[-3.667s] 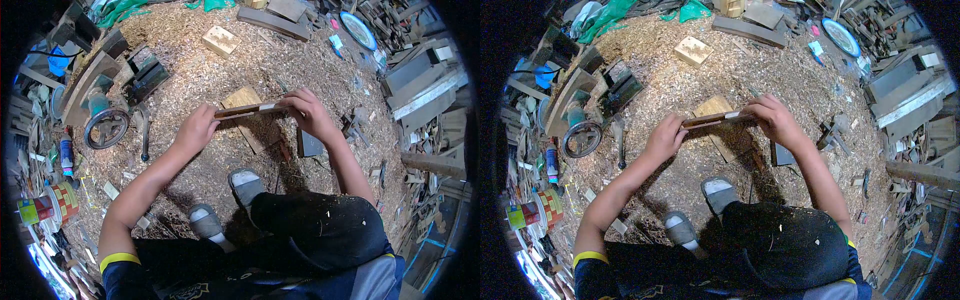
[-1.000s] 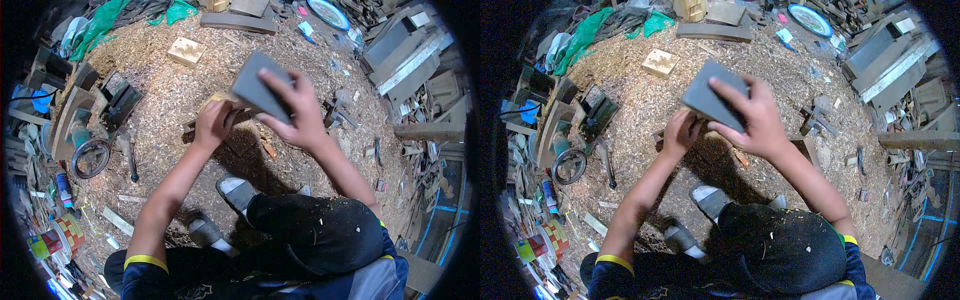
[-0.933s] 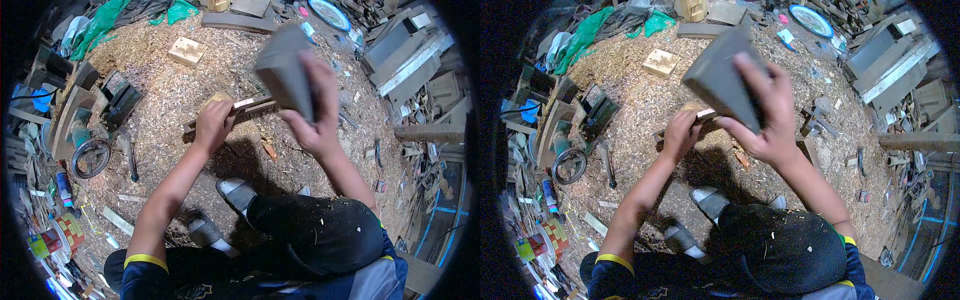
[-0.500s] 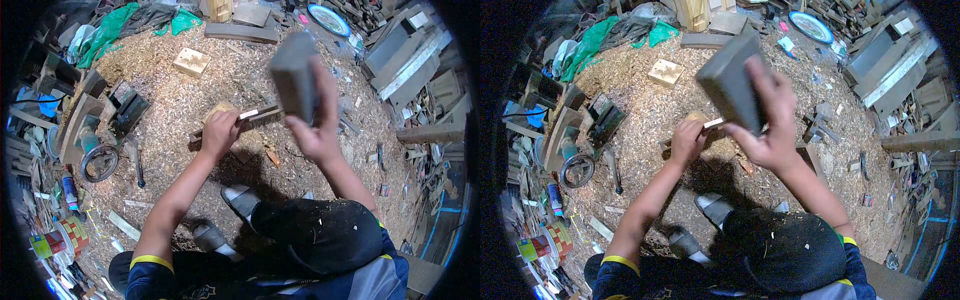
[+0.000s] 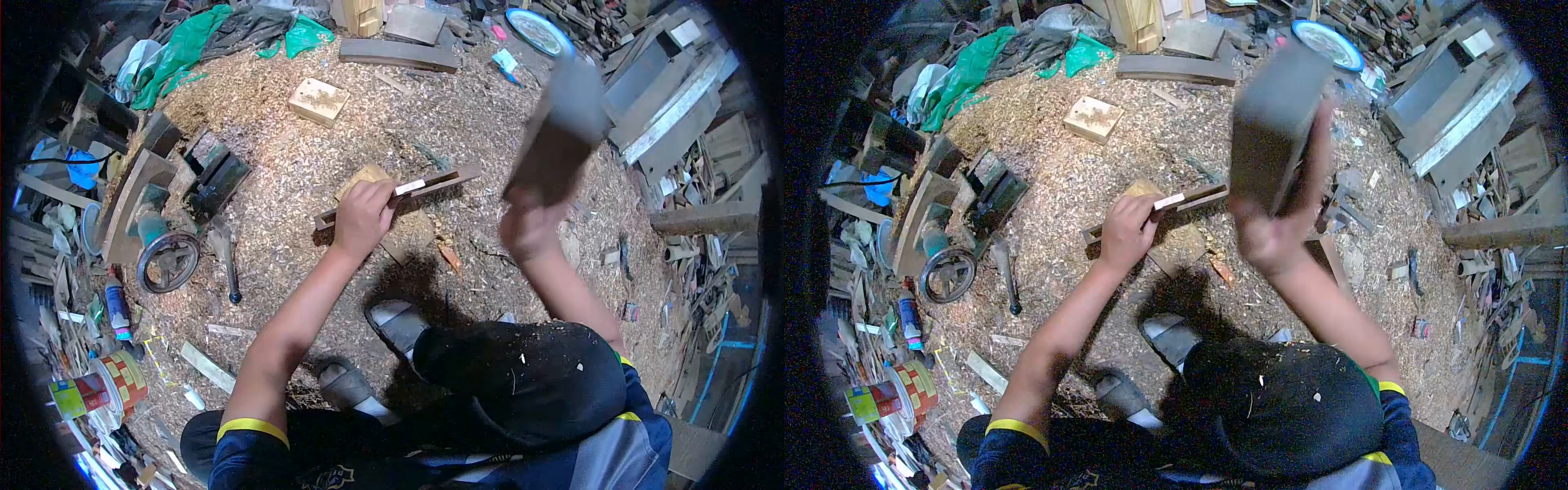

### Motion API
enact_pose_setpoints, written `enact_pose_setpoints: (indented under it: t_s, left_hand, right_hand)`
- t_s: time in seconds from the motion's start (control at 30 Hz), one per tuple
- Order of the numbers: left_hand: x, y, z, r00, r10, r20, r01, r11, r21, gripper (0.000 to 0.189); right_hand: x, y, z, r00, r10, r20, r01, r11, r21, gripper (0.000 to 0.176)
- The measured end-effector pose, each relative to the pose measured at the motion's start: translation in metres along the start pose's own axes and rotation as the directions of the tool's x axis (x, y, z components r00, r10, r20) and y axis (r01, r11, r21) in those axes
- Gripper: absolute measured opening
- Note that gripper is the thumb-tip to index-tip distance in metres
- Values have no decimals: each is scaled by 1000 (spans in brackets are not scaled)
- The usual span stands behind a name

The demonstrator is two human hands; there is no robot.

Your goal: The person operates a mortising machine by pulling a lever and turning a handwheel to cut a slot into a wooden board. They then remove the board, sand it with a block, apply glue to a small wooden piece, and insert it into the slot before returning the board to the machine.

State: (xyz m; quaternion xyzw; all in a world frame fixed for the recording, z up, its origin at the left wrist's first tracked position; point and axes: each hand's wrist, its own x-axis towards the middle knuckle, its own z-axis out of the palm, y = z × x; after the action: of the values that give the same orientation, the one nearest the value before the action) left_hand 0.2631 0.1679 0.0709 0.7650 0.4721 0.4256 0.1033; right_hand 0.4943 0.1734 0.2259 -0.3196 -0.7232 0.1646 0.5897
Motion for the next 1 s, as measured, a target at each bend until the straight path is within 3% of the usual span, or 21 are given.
enact_pose_setpoints:
  t_s: [0.03, 0.07, 0.1, 0.23, 0.3, 0.37, 0.4, 0.43, 0.47, 0.5, 0.53, 0.57, 0.67, 0.73, 0.77, 0.83, 0.87, 0.9, 0.93, 0.97, 1.0]
  left_hand:
    - [-1, -1, -1, 1000, 25, -9, -26, 1000, -9, 34]
    - [-4, -4, -2, 996, -50, -68, 34, 973, -227, 37]
    - [-6, -5, -1, 996, -48, -73, 31, 974, -223, 37]
    - [1, -1, 2, 995, -52, -89, 41, 992, -117, 35]
    - [-1, -6, 4, 998, -8, 58, 15, 994, -110, 34]
    - [-2, 0, 3, 999, 32, 21, -32, 999, 5, 31]
    - [-2, 0, 2, 999, 30, 21, -30, 999, 11, 33]
    - [-2, 0, 0, 999, 29, 21, -30, 999, 19, 35]
    - [-3, -1, 2, 999, 30, 12, -30, 999, 17, 39]
    - [-2, 0, -1, 999, 33, 11, -33, 999, 21, 39]
    - [0, 2, -4, 999, 32, 10, -32, 999, 4, 38]
    - [0, 7, -7, 999, 29, 17, -29, 999, -19, 38]
    - [-6, 8, -4, 1000, -22, 1, 22, 995, -92, 38]
    - [-1, 1, -1, 1000, 5, 13, -3, 996, -91, 39]
    - [-1, -1, 1, 1000, 4, 9, -3, 996, -90, 39]
    - [-6, -1, 2, 999, 14, 39, -15, 1000, 24, 40]
    - [-6, 1, -1, 999, -1, 52, 0, 1000, 16, 43]
    - [-7, 3, -3, 999, -1, 54, 0, 1000, 18, 43]
    - [-8, 4, -5, 999, -3, 39, 3, 1000, 3, 45]
    - [-7, 5, -6, 1000, -7, 19, 7, 1000, -10, 46]
    - [-5, 5, -3, 999, 3, 37, -2, 999, -44, 47]
  right_hand:
    - [-39, 41, -6, 985, -93, 147, 113, 984, -137, 106]
    - [-42, 24, 4, 870, 130, 476, 96, 901, -423, 104]
    - [-42, 7, 11, 631, 417, 654, 190, 734, -652, 103]
    - [25, -19, -1, 604, 511, 611, 71, 730, -680, 85]
    - [42, -20, -14, 934, 55, 353, 123, 879, -461, 100]
    - [47, -32, -15, 997, 80, 13, -79, 996, -45, 101]
    - [51, -38, -11, 999, 24, -21, -19, 977, 211, 101]
    - [23, 28, -10, 953, -286, -98, 302, 914, 272, 101]
    - [-37, 43, -1, 998, -47, -49, 53, 992, 115, 99]
    - [-20, 4, -14, 894, -46, 445, 274, 843, -463, 97]
    - [-30, 2, 6, 634, 327, 701, 330, 705, -628, 93]
    - [-40, 7, 7, 700, 347, 624, 117, 807, -579, 93]
    - [-10, -4, -6, 681, 350, 643, 147, 796, -588, 93]
    - [18, -16, -11, 931, 116, 348, 41, 910, -413, 98]
    - [24, -19, -20, 959, 32, 281, 77, 926, -368, 105]
    - [21, -25, 4, 987, 116, -109, -80, 954, 288, 112]
    - [-4, -2, -12, 999, 40, -29, -38, 997, 74, 117]
    - [-45, 47, 8, 999, -46, -22, 51, 906, 420, 114]
    - [-49, 28, 9, 905, 42, 423, 41, 982, -184, 112]
    - [-49, 7, 8, 664, 359, 656, 282, 692, -664, 110]
    - [-44, 4, 8, 667, 359, 654, 278, 694, -664, 110]
